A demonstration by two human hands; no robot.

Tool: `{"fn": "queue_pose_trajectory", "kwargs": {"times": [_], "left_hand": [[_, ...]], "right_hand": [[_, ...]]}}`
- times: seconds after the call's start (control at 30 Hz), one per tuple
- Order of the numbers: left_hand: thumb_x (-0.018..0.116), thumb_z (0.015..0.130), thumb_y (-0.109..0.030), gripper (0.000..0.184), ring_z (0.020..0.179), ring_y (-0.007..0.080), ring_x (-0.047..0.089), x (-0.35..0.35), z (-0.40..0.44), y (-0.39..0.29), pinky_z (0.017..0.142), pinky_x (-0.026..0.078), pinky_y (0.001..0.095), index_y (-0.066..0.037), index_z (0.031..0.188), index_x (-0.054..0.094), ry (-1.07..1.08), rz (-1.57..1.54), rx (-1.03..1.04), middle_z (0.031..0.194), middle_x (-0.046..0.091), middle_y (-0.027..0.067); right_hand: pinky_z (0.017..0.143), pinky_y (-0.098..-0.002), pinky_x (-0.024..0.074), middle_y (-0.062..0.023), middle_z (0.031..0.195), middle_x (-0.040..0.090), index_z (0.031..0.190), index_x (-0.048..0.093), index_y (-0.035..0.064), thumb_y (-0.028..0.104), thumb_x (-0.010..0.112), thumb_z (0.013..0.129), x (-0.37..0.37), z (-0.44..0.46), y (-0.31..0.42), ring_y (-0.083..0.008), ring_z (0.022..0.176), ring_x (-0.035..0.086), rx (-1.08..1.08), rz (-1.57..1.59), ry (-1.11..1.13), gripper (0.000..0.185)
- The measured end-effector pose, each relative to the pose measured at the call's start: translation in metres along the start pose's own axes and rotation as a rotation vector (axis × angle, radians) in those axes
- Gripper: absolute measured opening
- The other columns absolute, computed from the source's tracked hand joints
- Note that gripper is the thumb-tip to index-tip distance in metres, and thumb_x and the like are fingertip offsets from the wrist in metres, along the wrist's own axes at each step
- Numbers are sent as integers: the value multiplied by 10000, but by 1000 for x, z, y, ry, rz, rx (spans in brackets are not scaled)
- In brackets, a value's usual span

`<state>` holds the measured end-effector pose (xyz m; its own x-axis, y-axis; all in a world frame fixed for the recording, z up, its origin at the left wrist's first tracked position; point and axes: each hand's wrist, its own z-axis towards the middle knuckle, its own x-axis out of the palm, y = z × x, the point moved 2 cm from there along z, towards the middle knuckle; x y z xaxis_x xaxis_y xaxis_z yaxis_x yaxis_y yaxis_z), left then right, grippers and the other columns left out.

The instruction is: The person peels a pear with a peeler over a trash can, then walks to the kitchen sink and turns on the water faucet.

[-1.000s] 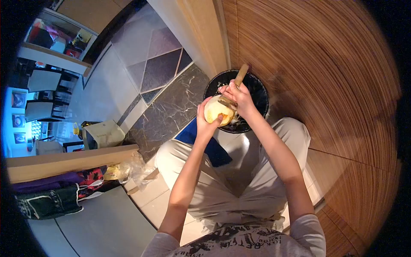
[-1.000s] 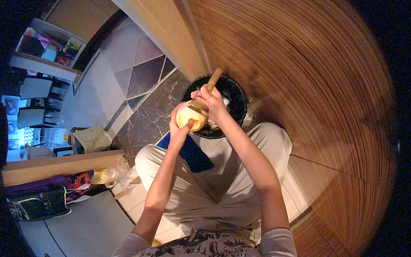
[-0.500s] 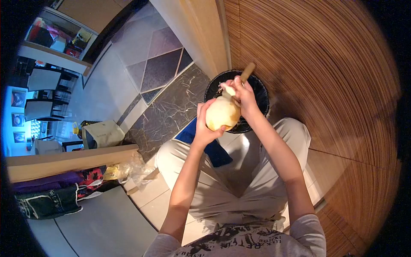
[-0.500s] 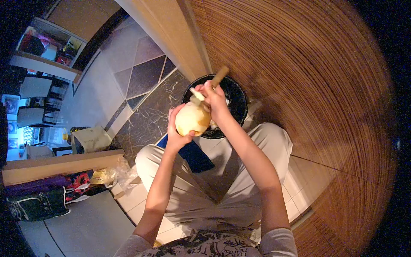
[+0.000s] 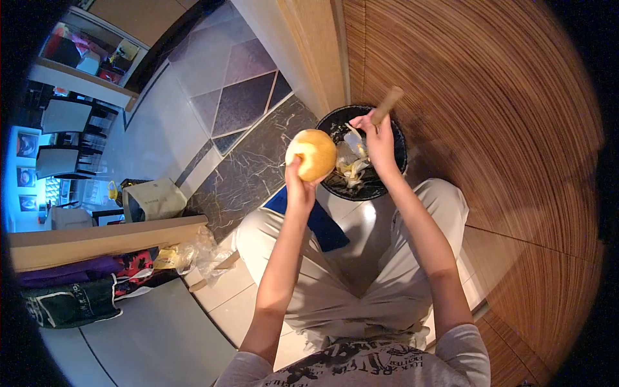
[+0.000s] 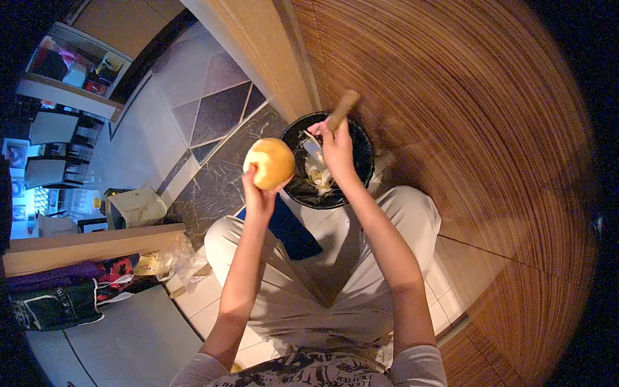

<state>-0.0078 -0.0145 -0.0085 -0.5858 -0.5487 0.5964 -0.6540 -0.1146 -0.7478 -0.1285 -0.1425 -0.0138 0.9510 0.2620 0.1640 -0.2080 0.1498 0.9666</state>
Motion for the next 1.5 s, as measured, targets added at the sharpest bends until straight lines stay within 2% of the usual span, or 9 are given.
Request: {"fn": "queue_pose_trajectory", "kwargs": {"times": [0.1,0.43,0.53,0.67,0.8,0.87,0.97,1.17,1.5], "left_hand": [[416,793,-417,488,1039,264,477,2,-1,-10,815,443,446,-108,1168,382,23,-162,-175,1158,454,107],[512,764,-257,542,1096,324,418,8,-6,-1,866,388,510,-47,1216,298,292,-270,-427,1195,406,171],[598,707,-97,552,1056,258,454,16,-13,6,866,409,398,-12,1172,313,159,141,-237,1136,441,131],[658,633,7,591,998,164,446,22,-16,16,877,360,296,-31,1114,317,166,588,284,1066,449,78],[664,694,-146,544,1015,189,451,31,-21,12,891,361,324,-57,1109,324,218,632,468,1093,438,85],[586,750,-379,604,1069,241,434,26,-16,17,889,376,386,-86,1184,285,204,-11,-33,1177,396,100],[466,747,-541,717,1111,290,406,17,-12,19,859,388,485,-131,1270,197,321,-107,-344,1256,332,106],[477,729,-557,782,1097,325,415,10,-18,11,764,432,549,-133,1297,146,601,0,-461,1274,313,125],[661,630,-131,922,1037,282,457,23,-28,-2,673,503,471,-187,1316,47,622,115,-537,1245,308,91]], "right_hand": [[841,-385,393,-154,809,562,966,423,7,41,460,765,-8,3,19,-290,807,542,-386,-868,276,207],[802,-299,419,-106,895,604,924,470,-6,41,438,808,-13,11,51,-174,861,576,-151,-302,306,129],[778,-276,411,-116,877,602,911,419,27,146,431,870,-7,5,51,-165,845,561,-141,18,9,126],[797,-288,414,-126,926,580,895,444,36,240,408,879,8,-12,45,-179,842,556,471,482,-93,208],[799,-314,426,-129,924,578,865,499,15,288,430,864,13,-21,30,-201,866,545,592,562,33,282],[730,-303,465,-126,836,585,820,470,26,256,441,863,14,-20,37,-177,791,572,551,556,18,236],[722,-296,469,-126,804,585,826,459,33,266,448,859,14,-18,34,-177,792,576,529,572,178,236],[731,-325,466,-148,817,587,887,413,71,230,458,857,12,-17,45,-212,804,577,542,603,464,168],[724,-291,441,-77,691,522,898,376,66,113,457,853,14,-19,67,-180,701,560,248,490,718,104]]}}
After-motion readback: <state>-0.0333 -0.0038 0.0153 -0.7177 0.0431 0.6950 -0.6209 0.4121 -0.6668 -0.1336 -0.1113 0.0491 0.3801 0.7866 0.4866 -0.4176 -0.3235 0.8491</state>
